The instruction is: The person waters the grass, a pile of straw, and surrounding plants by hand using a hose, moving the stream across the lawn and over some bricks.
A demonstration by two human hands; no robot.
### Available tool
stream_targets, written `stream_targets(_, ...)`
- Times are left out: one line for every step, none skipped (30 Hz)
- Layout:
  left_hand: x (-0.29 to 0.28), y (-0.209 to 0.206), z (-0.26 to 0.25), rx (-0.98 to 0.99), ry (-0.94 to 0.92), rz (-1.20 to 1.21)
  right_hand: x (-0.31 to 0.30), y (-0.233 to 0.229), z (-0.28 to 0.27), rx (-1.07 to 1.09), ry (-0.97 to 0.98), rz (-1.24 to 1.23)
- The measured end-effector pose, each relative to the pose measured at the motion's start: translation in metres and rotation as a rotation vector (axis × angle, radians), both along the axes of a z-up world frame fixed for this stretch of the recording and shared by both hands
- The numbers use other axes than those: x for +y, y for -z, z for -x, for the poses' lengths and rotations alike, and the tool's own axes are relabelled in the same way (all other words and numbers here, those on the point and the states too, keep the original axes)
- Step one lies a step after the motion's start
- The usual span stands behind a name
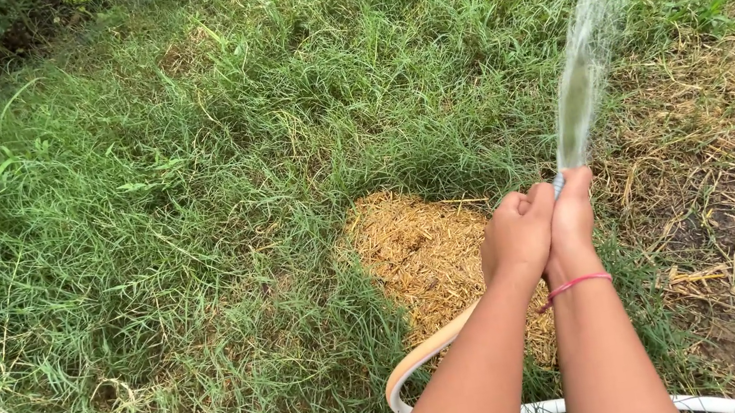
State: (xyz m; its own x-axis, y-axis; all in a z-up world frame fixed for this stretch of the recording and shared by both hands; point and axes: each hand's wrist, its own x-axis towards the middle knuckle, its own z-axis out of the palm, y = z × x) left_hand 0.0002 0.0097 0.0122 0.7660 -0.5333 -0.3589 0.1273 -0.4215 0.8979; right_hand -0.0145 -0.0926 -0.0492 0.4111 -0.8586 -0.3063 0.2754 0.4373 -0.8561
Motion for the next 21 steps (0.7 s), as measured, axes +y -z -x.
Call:
stream_targets(-0.002, 0.0, 0.001, 0.0, 0.0, 0.0, -0.002, -0.001, 0.0, 0.0, 0.0, 0.0)
stream_targets(-0.003, -0.001, 0.002, 0.016, -0.055, 0.018, -0.004, -0.003, -0.001, 0.002, -0.094, 0.031)
stream_targets(-0.005, -0.001, 0.003, 0.032, -0.111, 0.037, -0.007, -0.005, -0.001, 0.003, -0.188, 0.063)
stream_targets(-0.005, -0.001, 0.004, 0.031, -0.111, 0.036, -0.004, -0.013, -0.001, 0.002, -0.188, 0.063)
stream_targets(-0.006, -0.002, 0.005, 0.062, -0.15, 0.072, 0.0, -0.021, -0.001, 0.036, -0.205, 0.041)
stream_targets(-0.006, -0.003, 0.006, 0.093, -0.19, 0.108, 0.003, -0.029, -0.001, 0.069, -0.222, 0.019)
stream_targets(-0.006, -0.002, 0.006, 0.093, -0.19, 0.108, 0.003, -0.029, -0.001, 0.069, -0.222, 0.019)
stream_targets(-0.007, -0.002, 0.006, 0.095, -0.179, 0.093, 0.004, -0.029, -0.001, 0.099, -0.201, 0.041)
stream_targets(-0.007, -0.002, 0.005, 0.097, -0.168, 0.078, 0.004, -0.029, -0.001, 0.129, -0.181, 0.063)
stream_targets(-0.007, 0.0, 0.004, 0.098, -0.167, 0.079, 0.003, -0.022, -0.001, 0.13, -0.18, 0.064)
stream_targets(-0.007, 0.003, 0.003, 0.071, -0.134, 0.072, 0.001, -0.015, -0.002, 0.074, -0.149, 0.065)
stream_targets(-0.007, 0.005, 0.002, 0.045, -0.1, 0.064, 0.0, -0.007, -0.002, 0.018, -0.118, 0.066)
stream_targets(-0.004, 0.003, 0.001, 0.046, -0.101, 0.065, -0.001, -0.003, -0.002, 0.019, -0.118, 0.067)
stream_targets(-0.002, 0.001, 0.0, 0.024, -0.064, 0.041, -0.002, 0.002, -0.002, 0.007, -0.069, 0.053)
stream_targets(0.001, -0.001, -0.001, 0.001, -0.028, 0.017, -0.002, 0.007, -0.002, -0.004, -0.02, 0.04)
stream_targets(0.002, -0.002, -0.001, 0.002, -0.028, 0.016, -0.002, 0.008, -0.003, -0.003, -0.021, 0.04)
stream_targets(0.002, -0.003, -0.002, -0.005, -0.022, 0.018, -0.003, 0.008, -0.004, -0.024, -0.006, 0.045)
stream_targets(0.003, -0.004, -0.003, -0.011, -0.015, 0.02, -0.003, 0.008, -0.005, -0.043, 0.008, 0.051)
stream_targets(0.002, -0.004, -0.002, -0.009, -0.015, 0.02, 0.002, -0.004, -0.005, -0.042, 0.009, 0.051)
stream_targets(0.002, -0.005, -0.002, 0.002, -0.063, 0.041, 0.008, -0.016, -0.005, 0.021, -0.024, 0.067)
stream_targets(0.002, -0.007, -0.001, 0.013, -0.112, 0.062, 0.014, -0.029, -0.006, 0.083, -0.056, 0.083)
